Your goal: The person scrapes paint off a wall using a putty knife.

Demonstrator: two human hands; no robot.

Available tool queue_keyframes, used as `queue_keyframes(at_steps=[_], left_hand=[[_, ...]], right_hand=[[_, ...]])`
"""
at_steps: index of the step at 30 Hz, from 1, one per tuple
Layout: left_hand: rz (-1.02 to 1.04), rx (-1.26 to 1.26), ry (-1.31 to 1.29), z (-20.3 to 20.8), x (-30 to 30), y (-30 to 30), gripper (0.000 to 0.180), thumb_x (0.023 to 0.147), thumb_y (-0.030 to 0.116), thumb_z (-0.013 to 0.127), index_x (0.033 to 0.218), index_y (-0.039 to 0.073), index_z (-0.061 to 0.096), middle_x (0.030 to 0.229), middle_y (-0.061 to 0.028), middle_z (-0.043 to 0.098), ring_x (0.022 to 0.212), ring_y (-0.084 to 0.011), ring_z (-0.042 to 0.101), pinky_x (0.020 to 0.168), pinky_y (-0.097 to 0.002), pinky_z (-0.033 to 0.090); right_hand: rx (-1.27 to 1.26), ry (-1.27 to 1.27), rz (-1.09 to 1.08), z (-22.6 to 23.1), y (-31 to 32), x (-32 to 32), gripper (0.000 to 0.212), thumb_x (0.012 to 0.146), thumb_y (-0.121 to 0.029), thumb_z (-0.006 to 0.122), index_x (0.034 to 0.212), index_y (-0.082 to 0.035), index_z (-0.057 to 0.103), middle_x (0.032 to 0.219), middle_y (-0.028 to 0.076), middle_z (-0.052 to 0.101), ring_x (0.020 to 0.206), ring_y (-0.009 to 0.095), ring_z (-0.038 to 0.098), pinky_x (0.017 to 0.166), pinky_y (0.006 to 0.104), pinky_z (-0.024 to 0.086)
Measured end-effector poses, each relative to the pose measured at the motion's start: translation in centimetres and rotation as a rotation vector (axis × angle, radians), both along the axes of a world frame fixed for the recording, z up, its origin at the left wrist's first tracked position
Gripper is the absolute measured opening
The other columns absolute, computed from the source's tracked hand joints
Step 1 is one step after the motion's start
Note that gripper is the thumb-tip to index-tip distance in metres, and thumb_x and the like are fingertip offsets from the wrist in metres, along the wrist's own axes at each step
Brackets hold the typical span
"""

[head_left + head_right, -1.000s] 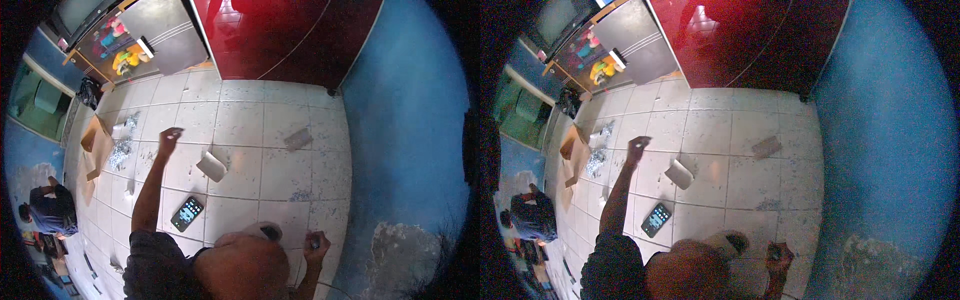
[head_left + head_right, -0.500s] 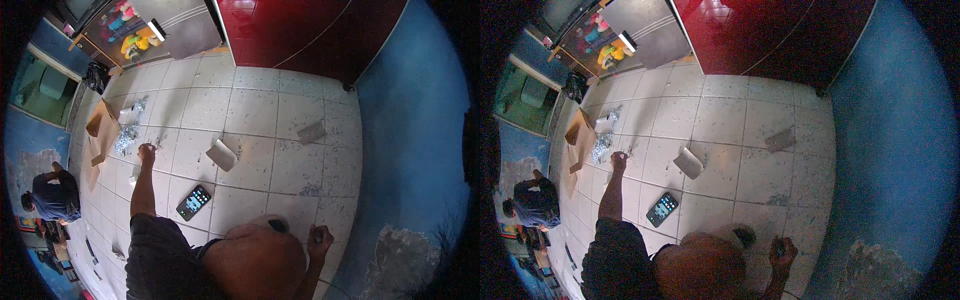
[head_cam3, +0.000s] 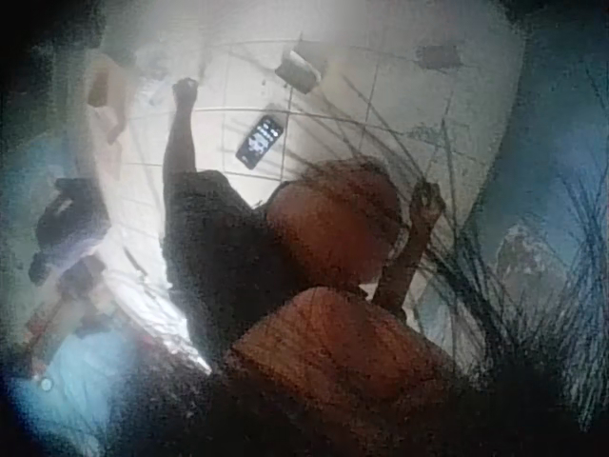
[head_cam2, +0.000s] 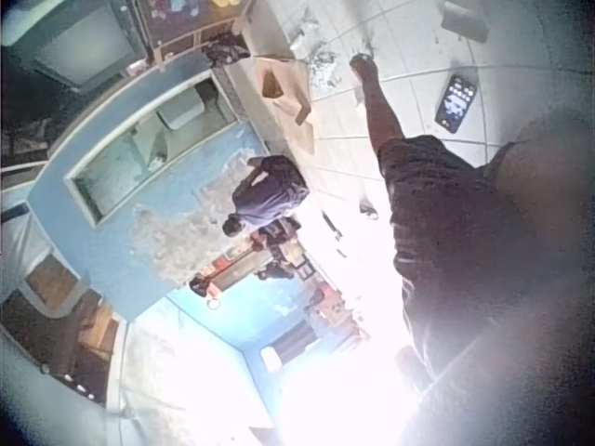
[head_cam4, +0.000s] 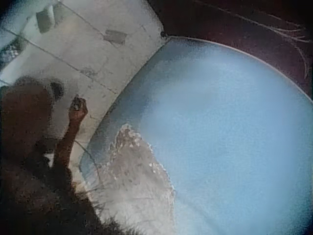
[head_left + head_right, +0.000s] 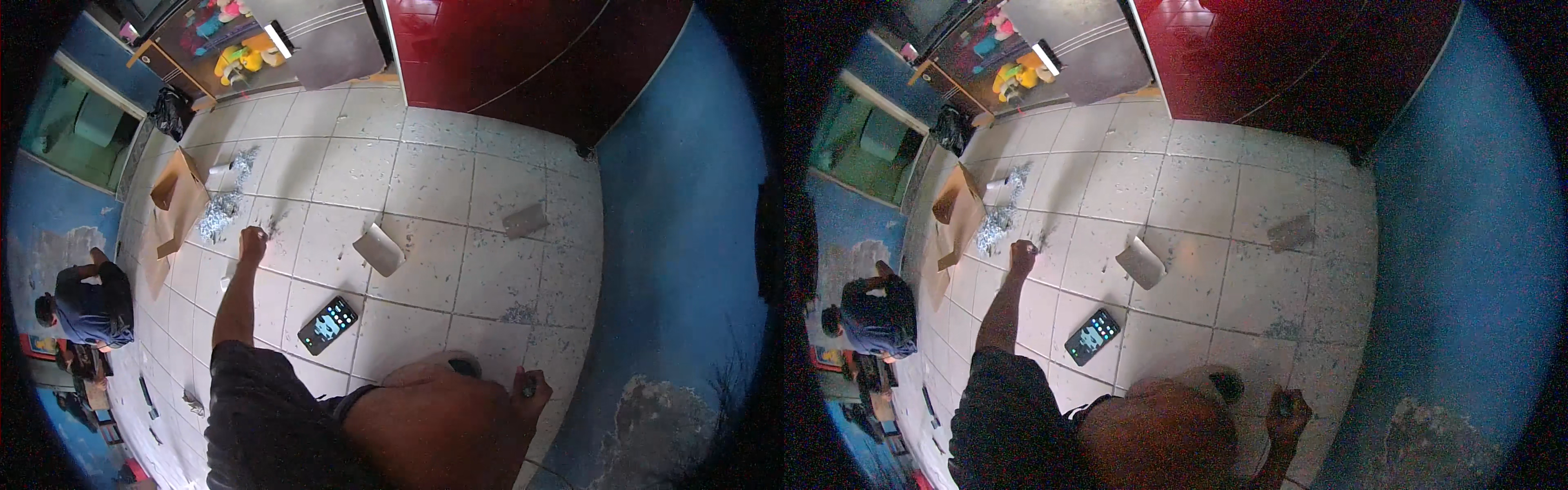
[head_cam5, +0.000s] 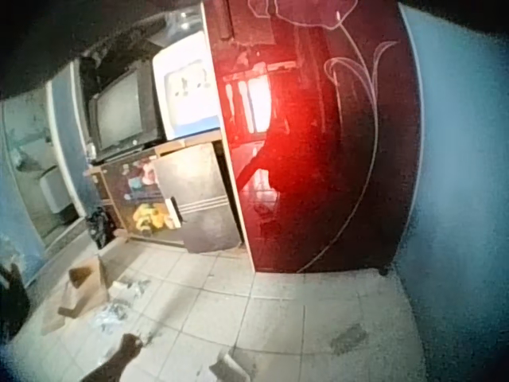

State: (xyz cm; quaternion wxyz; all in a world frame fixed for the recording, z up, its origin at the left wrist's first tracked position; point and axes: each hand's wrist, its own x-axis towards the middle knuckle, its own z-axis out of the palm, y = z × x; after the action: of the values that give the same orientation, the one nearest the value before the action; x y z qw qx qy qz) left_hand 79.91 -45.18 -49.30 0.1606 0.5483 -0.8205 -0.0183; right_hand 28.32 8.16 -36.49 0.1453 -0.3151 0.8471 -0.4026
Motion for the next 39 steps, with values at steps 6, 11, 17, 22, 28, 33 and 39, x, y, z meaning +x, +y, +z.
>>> queue_keyframes(at_steps=[6,11,17,22,28,33,39], left_hand=[[0.313,-0.340,-0.242,6.8,11.1,-4.7,0.033,0.074,0.010,0.068,0.106,0.002,0.061,0.098,-0.0194,0.064,0.091,-0.0372,0.061,0.081,-0.0454,0.048],[0.604,-0.336,-0.342,5.7,5.9,-0.8,0.045,0.076,0.018,0.070,0.115,-0.001,0.056,0.110,-0.0230,0.059,0.108,-0.0364,0.054,0.095,-0.0478,0.041],[-0.493,1.214,0.262,9.7,-20.3,14.2,0.022,0.077,0.021,0.073,0.092,0.006,0.068,0.086,-0.0065,0.069,0.075,-0.0167,0.062,0.065,-0.0319,0.051],[-0.905,2.455,-0.260,14.1,-22.9,23.1,0.076,0.077,0.010,0.074,0.142,0.007,0.034,0.139,-0.0139,0.042,0.113,-0.0298,0.056,0.078,-0.0478,0.058],[-1.059,1.695,-0.722,9.8,-23.2,23.9,0.064,0.077,0.027,0.076,0.130,0.007,0.047,0.119,-0.0123,0.061,0.100,-0.0266,0.062,0.078,-0.0417,0.055],[-0.951,0.886,0.057,22.4,-34.0,16.1,0.040,0.074,0.021,0.077,0.109,0.008,0.063,0.096,-0.0054,0.065,0.088,-0.0173,0.059,0.082,-0.0348,0.048],[-1.269,0.317,0.704,43.9,-55.6,23.6,0.029,0.084,0.007,0.067,0.108,0.004,0.052,0.092,-0.0055,0.057,0.082,-0.0103,0.053,0.072,-0.0263,0.045]], right_hand=[[-0.013,0.051,0.088,-0.2,-0.7,0.1,0.020,0.082,-0.006,0.069,0.068,-0.004,0.055,0.061,0.009,0.055,0.051,0.024,0.054,0.050,0.0331,0.042],[-0.014,0.162,0.128,-1.5,-0.4,0.0,0.022,0.080,-0.012,0.072,0.072,-0.005,0.053,0.062,0.010,0.056,0.051,0.026,0.054,0.052,0.0368,0.043],[0.109,0.021,0.006,0.6,0.4,-0.2,0.022,0.080,-0.008,0.071,0.072,-0.005,0.051,0.059,0.008,0.053,0.049,0.018,0.049,0.050,0.0330,0.041],[-0.003,0.019,0.093,1.3,-0.3,-0.8,0.021,0.080,-0.007,0.070,0.071,-0.005,0.052,0.058,0.005,0.052,0.048,0.016,0.045,0.050,0.0309,0.040],[-0.159,0.010,-0.015,3.6,0.1,-1.4,0.025,0.085,-0.009,0.068,0.069,-0.004,0.049,0.055,0.004,0.048,0.049,0.010,0.038,0.048,0.0275,0.035],[-0.061,0.087,0.075,8.4,0.2,-2.7,0.017,0.085,-0.017,0.067,0.077,-0.004,0.059,0.067,0.011,0.061,0.058,0.022,0.060,0.056,0.0334,0.048],[-0.446,0.404,0.042,14.1,1.6,-4.5,0.020,0.079,-0.014,0.075,0.076,-0.004,0.058,0.062,0.008,0.057,0.052,0.016,0.055,0.050,0.0290,0.044]])
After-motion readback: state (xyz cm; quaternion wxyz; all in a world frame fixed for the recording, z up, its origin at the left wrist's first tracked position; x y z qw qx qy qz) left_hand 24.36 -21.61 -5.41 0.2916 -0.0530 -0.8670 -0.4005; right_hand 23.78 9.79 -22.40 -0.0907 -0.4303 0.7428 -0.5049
